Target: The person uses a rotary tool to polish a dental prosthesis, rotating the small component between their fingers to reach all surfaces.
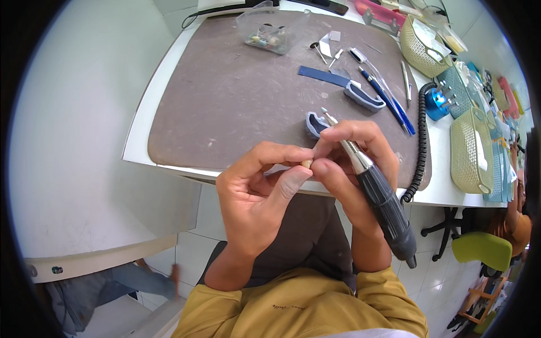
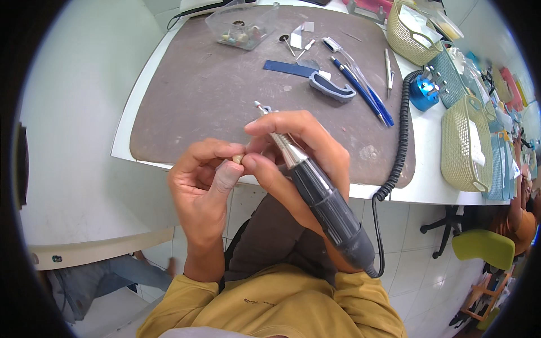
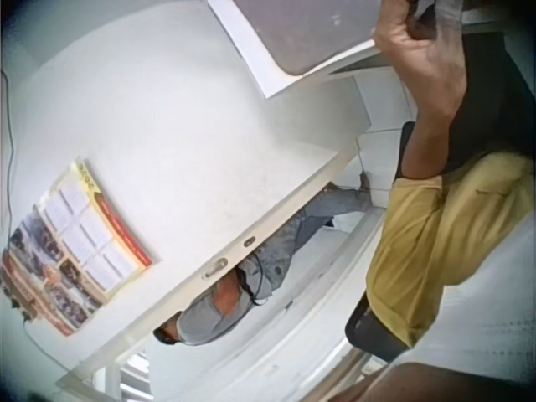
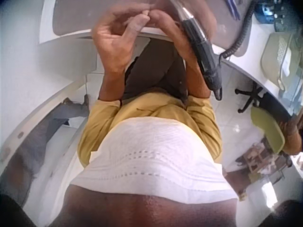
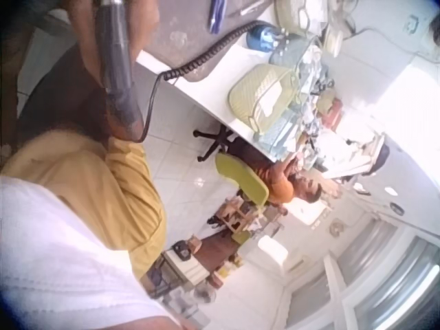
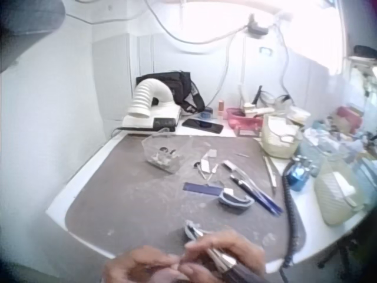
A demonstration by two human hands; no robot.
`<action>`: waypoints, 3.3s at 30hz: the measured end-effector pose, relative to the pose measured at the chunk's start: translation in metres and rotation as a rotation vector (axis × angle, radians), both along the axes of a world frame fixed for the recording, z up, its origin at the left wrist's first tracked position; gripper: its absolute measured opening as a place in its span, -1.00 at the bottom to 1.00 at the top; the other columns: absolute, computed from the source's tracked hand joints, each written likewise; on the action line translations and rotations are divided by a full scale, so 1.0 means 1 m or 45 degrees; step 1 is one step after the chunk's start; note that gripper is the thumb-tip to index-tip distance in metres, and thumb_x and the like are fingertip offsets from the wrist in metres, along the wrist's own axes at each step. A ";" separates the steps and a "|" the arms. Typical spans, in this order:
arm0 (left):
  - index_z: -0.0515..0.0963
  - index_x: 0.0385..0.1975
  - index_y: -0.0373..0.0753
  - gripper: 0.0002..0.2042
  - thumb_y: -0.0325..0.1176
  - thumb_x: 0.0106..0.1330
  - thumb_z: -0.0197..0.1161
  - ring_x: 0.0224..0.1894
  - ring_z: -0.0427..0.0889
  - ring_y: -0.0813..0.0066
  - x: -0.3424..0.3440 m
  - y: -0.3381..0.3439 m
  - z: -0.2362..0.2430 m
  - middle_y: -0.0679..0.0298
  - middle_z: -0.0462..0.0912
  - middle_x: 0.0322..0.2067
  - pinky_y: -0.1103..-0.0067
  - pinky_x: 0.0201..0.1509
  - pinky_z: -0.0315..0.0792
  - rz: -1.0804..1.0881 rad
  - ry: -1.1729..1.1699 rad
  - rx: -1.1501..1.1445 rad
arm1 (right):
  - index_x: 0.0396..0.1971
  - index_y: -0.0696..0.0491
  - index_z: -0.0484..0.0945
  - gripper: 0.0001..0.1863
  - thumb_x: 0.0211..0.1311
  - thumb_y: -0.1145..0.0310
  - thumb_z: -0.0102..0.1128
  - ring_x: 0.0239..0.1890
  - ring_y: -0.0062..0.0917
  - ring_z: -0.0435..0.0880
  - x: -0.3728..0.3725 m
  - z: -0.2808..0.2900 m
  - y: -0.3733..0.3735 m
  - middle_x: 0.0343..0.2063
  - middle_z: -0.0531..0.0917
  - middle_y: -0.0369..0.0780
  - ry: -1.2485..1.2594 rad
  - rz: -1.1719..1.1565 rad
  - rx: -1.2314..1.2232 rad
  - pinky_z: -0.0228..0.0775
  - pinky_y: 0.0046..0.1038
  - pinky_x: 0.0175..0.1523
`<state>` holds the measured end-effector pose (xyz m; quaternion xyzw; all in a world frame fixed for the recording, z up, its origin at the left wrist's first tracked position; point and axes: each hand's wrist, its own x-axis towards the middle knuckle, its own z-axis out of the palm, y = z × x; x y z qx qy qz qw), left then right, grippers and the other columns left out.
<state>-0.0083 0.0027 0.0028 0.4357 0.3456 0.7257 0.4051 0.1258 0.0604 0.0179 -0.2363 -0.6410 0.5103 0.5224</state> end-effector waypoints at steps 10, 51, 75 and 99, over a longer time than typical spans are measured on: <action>0.55 -0.22 -0.43 -0.87 -0.57 0.27 0.22 -0.20 0.66 0.45 0.003 -0.001 0.004 0.10 0.65 -0.30 0.51 -0.03 0.60 -0.099 -0.261 -0.173 | -0.24 0.20 0.57 -0.63 -0.21 0.58 0.20 -0.36 -0.36 0.66 0.011 -0.004 -0.001 -0.48 0.61 -0.14 -0.121 -0.316 0.810 0.54 -0.29 -0.12; 0.57 -0.24 -0.41 -0.87 -0.66 0.22 0.20 -0.23 0.60 0.50 0.007 0.002 -0.001 0.18 0.55 -0.29 0.55 -0.06 0.59 -0.033 -0.111 -0.006 | -0.37 0.22 0.40 -0.81 0.03 0.61 0.23 -0.30 -0.34 0.72 0.033 -0.009 -0.007 -0.42 0.61 -0.05 0.266 -0.136 0.174 0.61 -0.39 -0.14; 0.55 -0.20 -0.37 -0.87 -0.51 0.30 0.19 -0.26 0.67 0.41 0.001 0.000 0.007 0.14 0.65 -0.30 0.42 -0.01 0.62 0.044 -0.207 -0.062 | -0.27 0.28 0.56 -0.54 0.01 0.14 0.25 -0.44 -0.24 0.63 0.091 0.046 0.176 -0.50 0.64 -0.03 -1.730 -0.694 0.518 0.46 -0.33 -0.26; 0.37 0.08 -0.36 -0.62 -0.55 0.26 0.24 -0.28 0.62 0.62 0.023 0.026 0.024 0.20 0.68 -0.39 0.70 -0.13 0.44 0.154 0.377 -0.239 | -0.28 0.12 0.67 -0.80 0.03 0.53 0.33 -0.43 -0.37 0.65 0.047 0.042 0.066 -0.38 0.64 -0.19 -0.647 0.290 1.080 0.51 -0.44 -0.36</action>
